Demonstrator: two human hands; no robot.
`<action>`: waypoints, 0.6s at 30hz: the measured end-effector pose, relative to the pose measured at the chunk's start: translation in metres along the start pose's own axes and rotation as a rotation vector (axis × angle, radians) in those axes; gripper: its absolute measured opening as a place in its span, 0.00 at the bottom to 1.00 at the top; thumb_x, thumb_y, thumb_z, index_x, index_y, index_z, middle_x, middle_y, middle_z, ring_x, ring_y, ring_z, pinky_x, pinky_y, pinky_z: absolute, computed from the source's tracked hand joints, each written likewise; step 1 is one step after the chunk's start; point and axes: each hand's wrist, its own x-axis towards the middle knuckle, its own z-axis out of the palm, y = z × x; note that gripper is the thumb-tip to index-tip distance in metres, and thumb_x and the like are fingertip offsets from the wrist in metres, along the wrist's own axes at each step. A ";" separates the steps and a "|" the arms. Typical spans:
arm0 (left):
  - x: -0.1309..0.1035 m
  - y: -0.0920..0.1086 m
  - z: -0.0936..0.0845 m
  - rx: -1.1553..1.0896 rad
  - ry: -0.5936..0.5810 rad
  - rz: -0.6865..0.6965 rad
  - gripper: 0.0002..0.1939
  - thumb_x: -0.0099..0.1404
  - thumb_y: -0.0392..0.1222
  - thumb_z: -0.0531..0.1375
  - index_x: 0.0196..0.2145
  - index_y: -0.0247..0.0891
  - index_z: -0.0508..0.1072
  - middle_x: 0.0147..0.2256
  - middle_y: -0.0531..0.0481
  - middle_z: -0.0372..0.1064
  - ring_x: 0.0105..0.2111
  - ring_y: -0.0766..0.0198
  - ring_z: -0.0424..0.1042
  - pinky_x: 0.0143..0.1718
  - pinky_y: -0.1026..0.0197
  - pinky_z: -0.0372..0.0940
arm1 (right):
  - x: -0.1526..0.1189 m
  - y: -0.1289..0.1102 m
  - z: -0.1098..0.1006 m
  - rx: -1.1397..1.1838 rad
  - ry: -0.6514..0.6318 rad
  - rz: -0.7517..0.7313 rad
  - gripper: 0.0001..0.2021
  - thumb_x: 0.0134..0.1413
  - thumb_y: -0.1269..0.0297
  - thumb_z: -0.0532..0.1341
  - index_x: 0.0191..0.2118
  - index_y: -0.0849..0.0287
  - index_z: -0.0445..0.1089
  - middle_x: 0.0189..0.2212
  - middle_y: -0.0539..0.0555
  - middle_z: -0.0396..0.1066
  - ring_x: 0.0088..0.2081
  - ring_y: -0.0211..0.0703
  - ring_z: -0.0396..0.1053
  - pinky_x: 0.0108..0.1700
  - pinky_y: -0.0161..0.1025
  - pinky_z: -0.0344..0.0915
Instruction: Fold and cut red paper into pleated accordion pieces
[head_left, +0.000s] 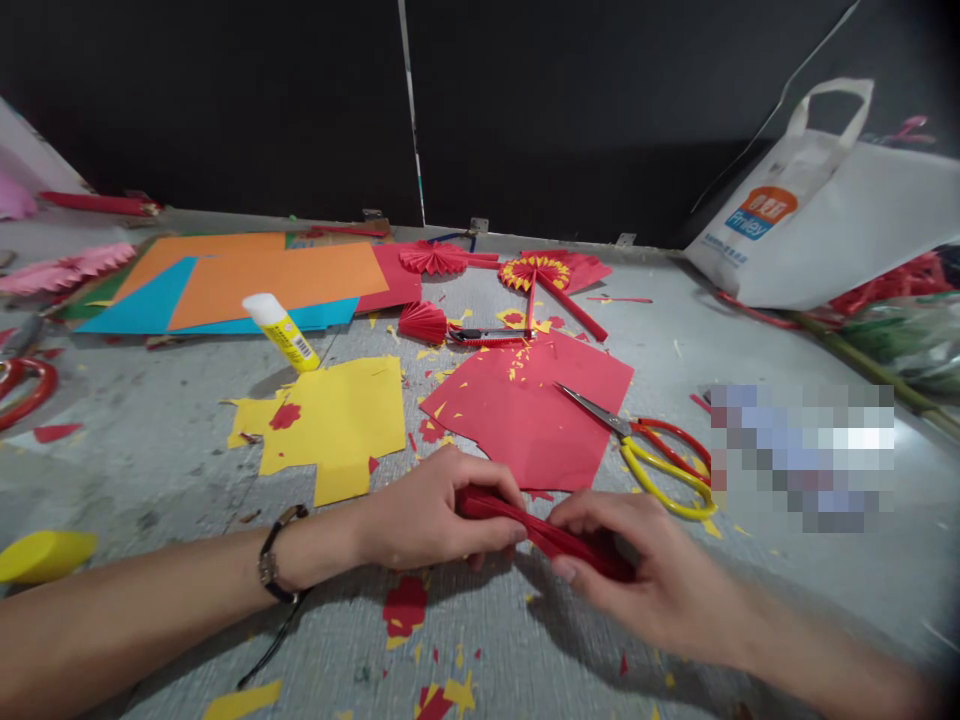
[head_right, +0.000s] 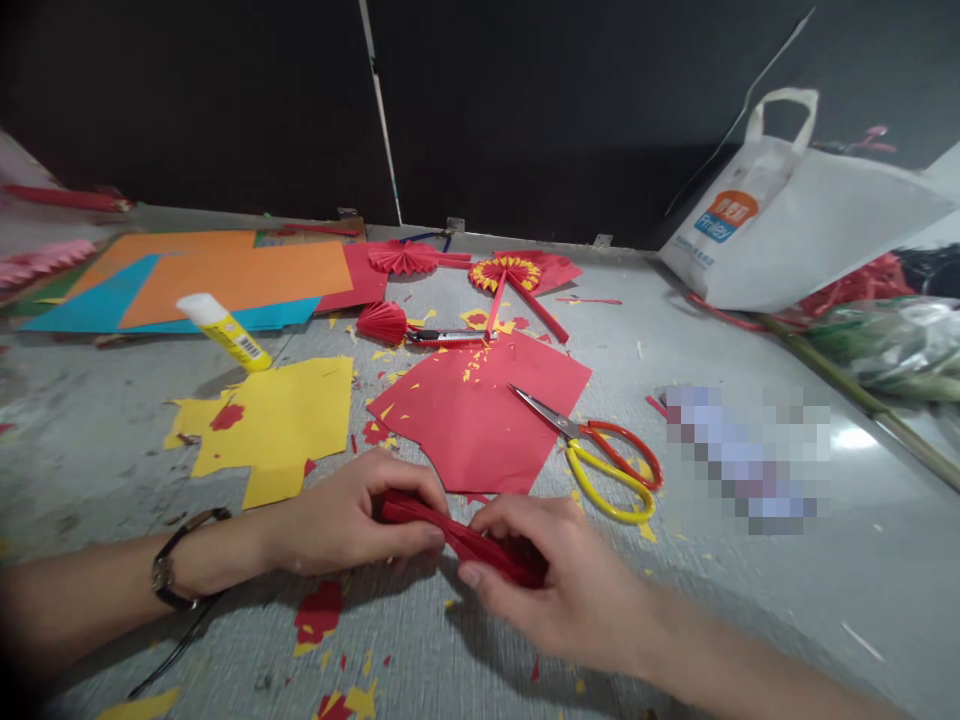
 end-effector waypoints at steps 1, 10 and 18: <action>0.000 0.000 0.000 0.029 -0.001 0.017 0.07 0.68 0.42 0.66 0.37 0.35 0.79 0.24 0.53 0.72 0.21 0.71 0.70 0.22 0.72 0.63 | 0.000 -0.001 0.000 -0.013 -0.005 -0.010 0.07 0.67 0.60 0.62 0.40 0.55 0.75 0.30 0.51 0.77 0.27 0.39 0.69 0.29 0.37 0.63; -0.001 0.000 0.001 0.071 -0.012 0.046 0.13 0.71 0.44 0.64 0.32 0.33 0.81 0.26 0.47 0.77 0.21 0.69 0.74 0.24 0.71 0.66 | 0.000 -0.005 -0.009 -0.010 -0.086 0.014 0.12 0.72 0.61 0.56 0.41 0.54 0.77 0.30 0.51 0.78 0.26 0.39 0.70 0.29 0.37 0.64; -0.001 -0.004 0.003 -0.132 0.008 -0.030 0.16 0.70 0.50 0.66 0.32 0.33 0.77 0.29 0.46 0.79 0.19 0.70 0.74 0.20 0.71 0.66 | -0.003 0.006 -0.046 0.144 -0.196 0.152 0.18 0.73 0.51 0.57 0.33 0.54 0.74 0.27 0.52 0.77 0.28 0.42 0.74 0.30 0.38 0.68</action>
